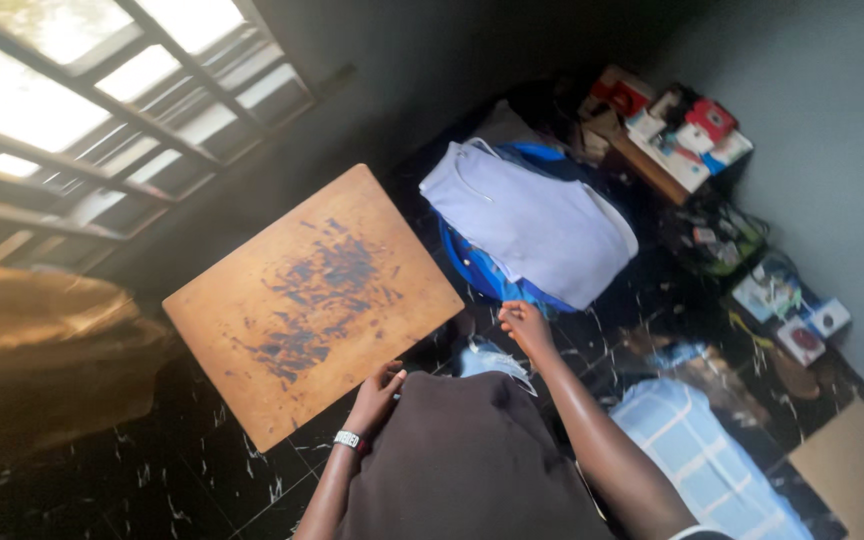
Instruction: The person folds several items of clothing one by one on a small wooden table. They handle a light gray t-shirt, a white t-shirt, blue and white striped underwear, blue denim jeans, a teal t-shirt, and black shorts, folding each and placing it on the table.
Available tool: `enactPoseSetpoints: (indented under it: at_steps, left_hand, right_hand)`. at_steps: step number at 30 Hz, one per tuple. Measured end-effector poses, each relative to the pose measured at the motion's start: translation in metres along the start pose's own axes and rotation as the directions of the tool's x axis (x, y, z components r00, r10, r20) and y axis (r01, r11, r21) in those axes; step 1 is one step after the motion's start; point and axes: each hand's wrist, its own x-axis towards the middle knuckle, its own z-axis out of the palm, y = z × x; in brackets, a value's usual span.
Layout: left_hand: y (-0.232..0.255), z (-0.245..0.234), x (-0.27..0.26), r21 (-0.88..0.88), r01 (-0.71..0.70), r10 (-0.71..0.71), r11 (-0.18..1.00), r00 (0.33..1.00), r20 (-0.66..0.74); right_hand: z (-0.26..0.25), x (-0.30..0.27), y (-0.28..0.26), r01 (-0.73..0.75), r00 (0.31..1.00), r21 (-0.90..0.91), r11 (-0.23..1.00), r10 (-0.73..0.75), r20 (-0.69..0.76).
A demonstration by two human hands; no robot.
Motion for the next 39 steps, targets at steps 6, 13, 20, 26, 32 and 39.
enactPoseSetpoints:
  at_steps: [6, 13, 20, 26, 32, 39]
  left_hand:
    - [0.027, 0.003, 0.022, 0.053, -0.022, 0.017, 0.998, 0.997, 0.080]
    - [0.045, 0.004, 0.046, 0.202, -0.058, 0.053, 0.978, 0.998, 0.029]
    - [0.080, 0.018, 0.047, 0.259, -0.008, -0.004, 0.966, 0.999, 0.043]
    - [0.095, 0.018, 0.047, 0.218, 0.016, -0.019, 0.976, 1.000, 0.011]
    - [0.082, 0.018, 0.042, 0.200, 0.050, -0.035, 0.978, 0.997, -0.074]
    - [0.085, 0.018, 0.033, 0.193, 0.117, -0.099, 0.974, 0.990, -0.097]
  right_hand:
    - [-0.028, 0.035, -0.003, 0.067, 0.989, -0.140, 0.988, -0.085, -0.122]
    - [-0.051, 0.087, -0.052, 0.260, 0.909, -0.417, 0.871, -0.366, -0.198]
    - [-0.069, 0.177, -0.099, 0.443, 0.762, -0.703, 0.557, -0.647, -0.033]
    - [-0.079, 0.255, -0.125, 0.355, 0.868, -0.799, 0.485, -0.488, 0.089]
    - [-0.070, 0.266, -0.143, 0.187, 0.973, -0.906, 0.381, -0.201, 0.117]
    - [-0.055, 0.266, -0.152, 0.170, 0.985, -0.907, 0.386, -0.106, 0.139]
